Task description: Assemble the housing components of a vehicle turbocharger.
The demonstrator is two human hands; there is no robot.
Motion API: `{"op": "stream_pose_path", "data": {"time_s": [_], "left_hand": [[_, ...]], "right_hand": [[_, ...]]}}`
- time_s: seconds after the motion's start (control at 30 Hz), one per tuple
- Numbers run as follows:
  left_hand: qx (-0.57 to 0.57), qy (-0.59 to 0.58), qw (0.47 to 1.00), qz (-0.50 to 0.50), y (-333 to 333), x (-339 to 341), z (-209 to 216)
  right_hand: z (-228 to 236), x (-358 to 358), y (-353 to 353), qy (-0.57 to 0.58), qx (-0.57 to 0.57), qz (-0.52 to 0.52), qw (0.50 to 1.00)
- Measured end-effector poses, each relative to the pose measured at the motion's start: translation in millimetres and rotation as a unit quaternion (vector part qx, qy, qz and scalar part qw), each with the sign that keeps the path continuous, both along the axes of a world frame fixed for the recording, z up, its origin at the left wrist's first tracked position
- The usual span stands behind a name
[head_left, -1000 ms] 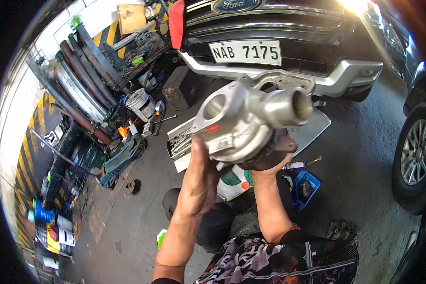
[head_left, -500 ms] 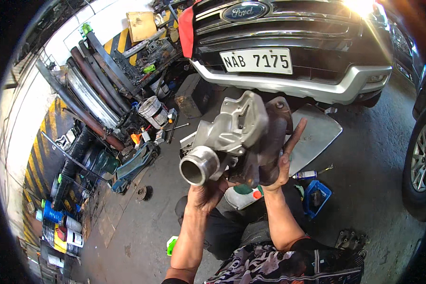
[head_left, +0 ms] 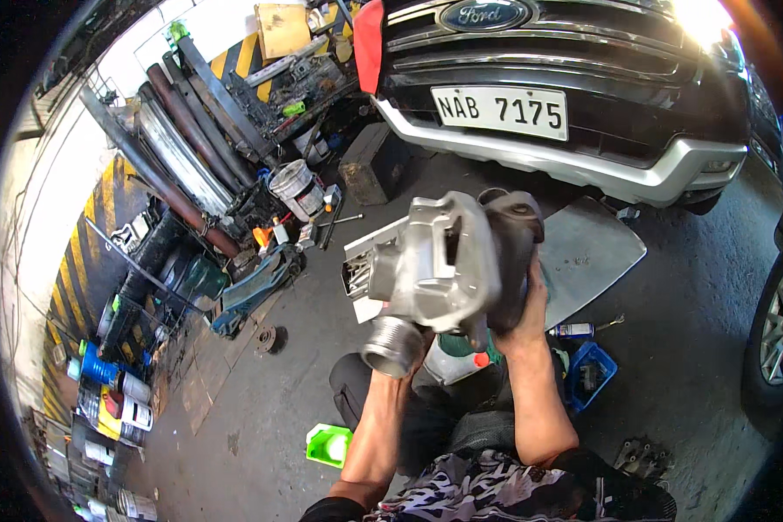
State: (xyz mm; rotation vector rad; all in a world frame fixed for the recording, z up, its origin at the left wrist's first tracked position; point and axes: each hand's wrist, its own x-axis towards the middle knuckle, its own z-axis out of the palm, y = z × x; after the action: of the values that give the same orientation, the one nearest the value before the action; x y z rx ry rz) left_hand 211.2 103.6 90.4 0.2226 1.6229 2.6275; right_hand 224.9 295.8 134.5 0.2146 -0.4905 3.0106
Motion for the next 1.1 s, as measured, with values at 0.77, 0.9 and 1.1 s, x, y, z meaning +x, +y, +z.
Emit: {"op": "stream_pose_path", "data": {"time_s": [0.77,0.9,1.1], "left_hand": [[0.047,-0.067,0.983,-0.165,4.9,41.5,106.3],[-0.052,-0.175,0.979,-0.087,-13.9,27.1,94.8],[-0.013,-0.123,0.989,-0.085,-24.1,3.2,47.4]], "right_hand": [[-26.6,-24.7,-31.3,0.090,0.059,-0.127,0.986],[-30.6,-28.3,-30.7,0.196,0.017,-0.131,0.972],[-38.3,-50.6,-19.3,0.214,0.063,-0.085,0.971]]}}
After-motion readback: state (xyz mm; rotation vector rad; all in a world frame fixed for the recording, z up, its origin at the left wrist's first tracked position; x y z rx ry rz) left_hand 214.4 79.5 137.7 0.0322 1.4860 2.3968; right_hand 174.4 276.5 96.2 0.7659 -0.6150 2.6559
